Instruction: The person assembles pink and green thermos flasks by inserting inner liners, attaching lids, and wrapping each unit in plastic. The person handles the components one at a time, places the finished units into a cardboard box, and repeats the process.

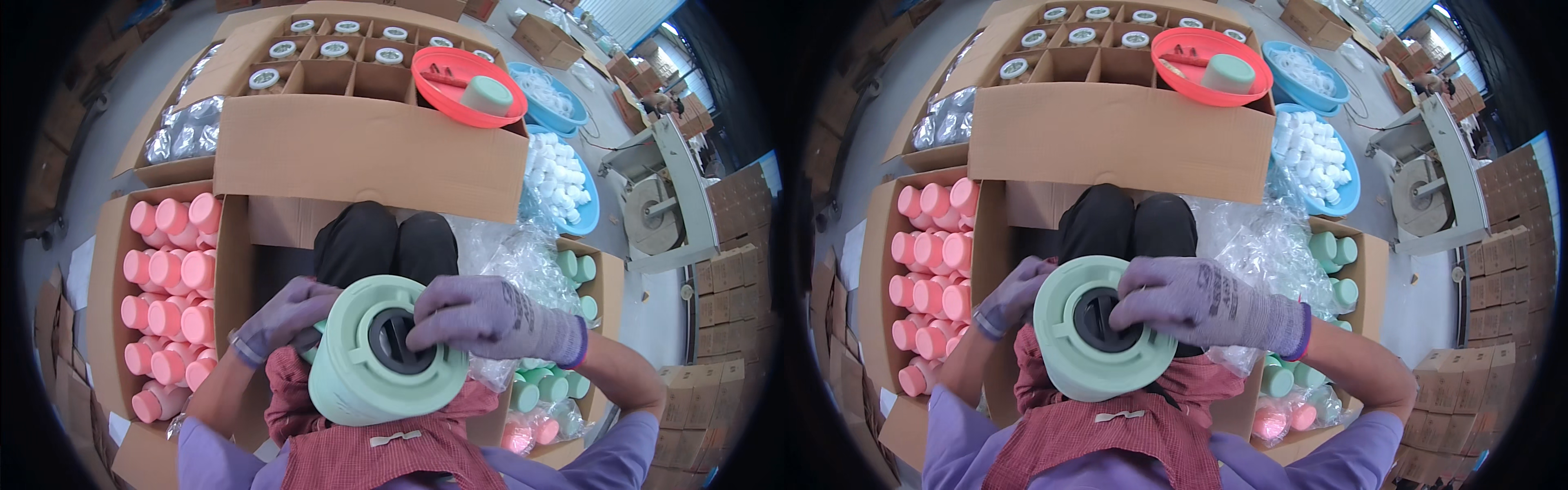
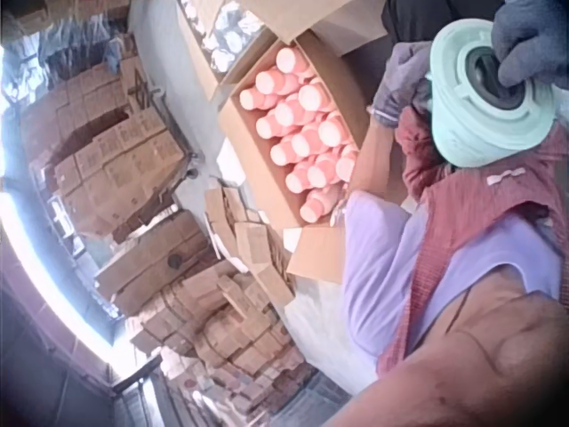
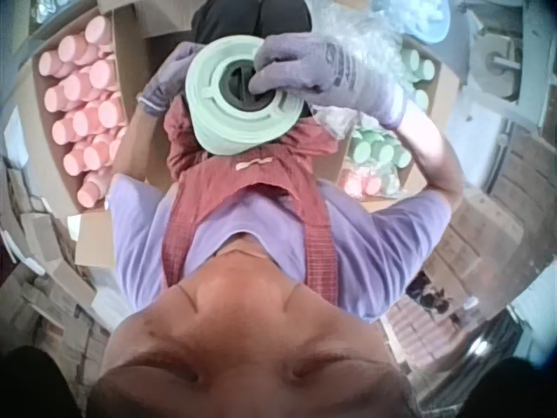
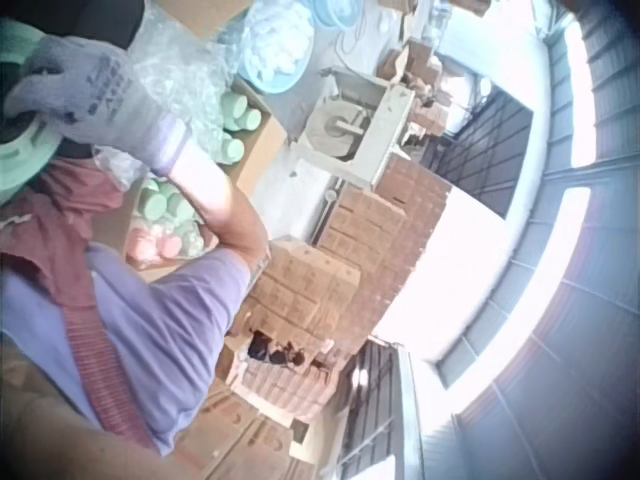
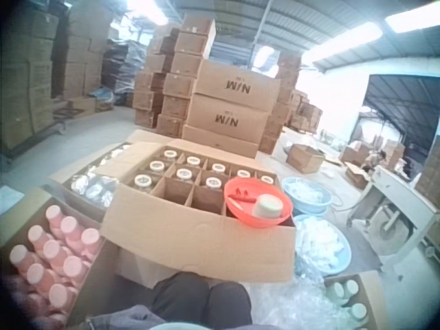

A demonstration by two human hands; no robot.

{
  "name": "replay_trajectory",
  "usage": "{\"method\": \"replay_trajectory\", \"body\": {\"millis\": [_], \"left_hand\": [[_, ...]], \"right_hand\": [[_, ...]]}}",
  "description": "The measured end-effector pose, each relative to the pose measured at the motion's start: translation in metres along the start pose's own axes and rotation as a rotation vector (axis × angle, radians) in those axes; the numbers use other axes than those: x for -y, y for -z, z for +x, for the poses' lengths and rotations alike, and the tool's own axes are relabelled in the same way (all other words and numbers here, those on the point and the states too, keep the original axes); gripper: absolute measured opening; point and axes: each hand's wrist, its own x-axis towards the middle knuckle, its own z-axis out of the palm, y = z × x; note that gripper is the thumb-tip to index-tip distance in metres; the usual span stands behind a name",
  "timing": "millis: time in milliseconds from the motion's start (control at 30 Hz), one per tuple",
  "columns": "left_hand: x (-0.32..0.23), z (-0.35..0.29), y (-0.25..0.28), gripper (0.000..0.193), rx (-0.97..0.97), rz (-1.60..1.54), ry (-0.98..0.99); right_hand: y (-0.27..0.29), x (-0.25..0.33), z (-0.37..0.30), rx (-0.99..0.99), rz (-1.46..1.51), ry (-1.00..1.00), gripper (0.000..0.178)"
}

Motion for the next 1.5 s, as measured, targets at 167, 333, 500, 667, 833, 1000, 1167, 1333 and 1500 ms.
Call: {"method": "replay_trajectory", "body": {"millis": [167, 333, 500, 667, 833, 1000, 1167, 1333, 1500], "left_hand": [[0.024, 0.052, -0.017, 0.029, 0.246, -0.168, -0.133], [0.022, 0.037, -0.024, 0.031, 0.174, 0.060, -0.057], [0.021, -0.033, -0.042, 0.044, -0.166, 0.238, -0.098], [-0.014, -0.077, -0.035, 0.077, 0.001, 0.499, -0.007], [0.040, -0.101, 0.015, 0.056, -0.238, -0.005, 0.023], [0.119, -0.108, 0.051, 0.008, -0.339, -0.758, -0.474], [0.124, -0.057, 0.032, 0.026, -0.294, -1.657, -0.491], [0.156, -0.054, 0.053, 0.021, -0.123, -1.485, -0.457], [0.098, -0.032, 0.010, 0.010, -0.178, -1.463, -0.417]], "right_hand": [[-0.009, 0.023, 0.028, 0.014, -0.720, 0.355, 0.016], [-0.015, 0.027, 0.005, 0.203, -0.768, 0.128, 0.023], [-0.034, 0.009, -0.008, 0.219, -0.680, -0.297, 0.029], [-0.034, -0.001, 0.005, 0.062, -0.463, -0.163, 0.032], [0.054, -0.071, 0.018, -0.375, -0.174, -0.147, 0.032], [0.183, -0.194, -0.077, -0.935, -0.340, -0.726, 0.032], [0.177, -0.362, -0.233, -0.571, -0.540, -1.377, 0.052], [0.154, -0.415, -0.209, -0.737, -0.650, -1.492, 0.071], [0.157, -0.421, -0.211, -0.748, -0.642, -1.405, 0.049]]}}
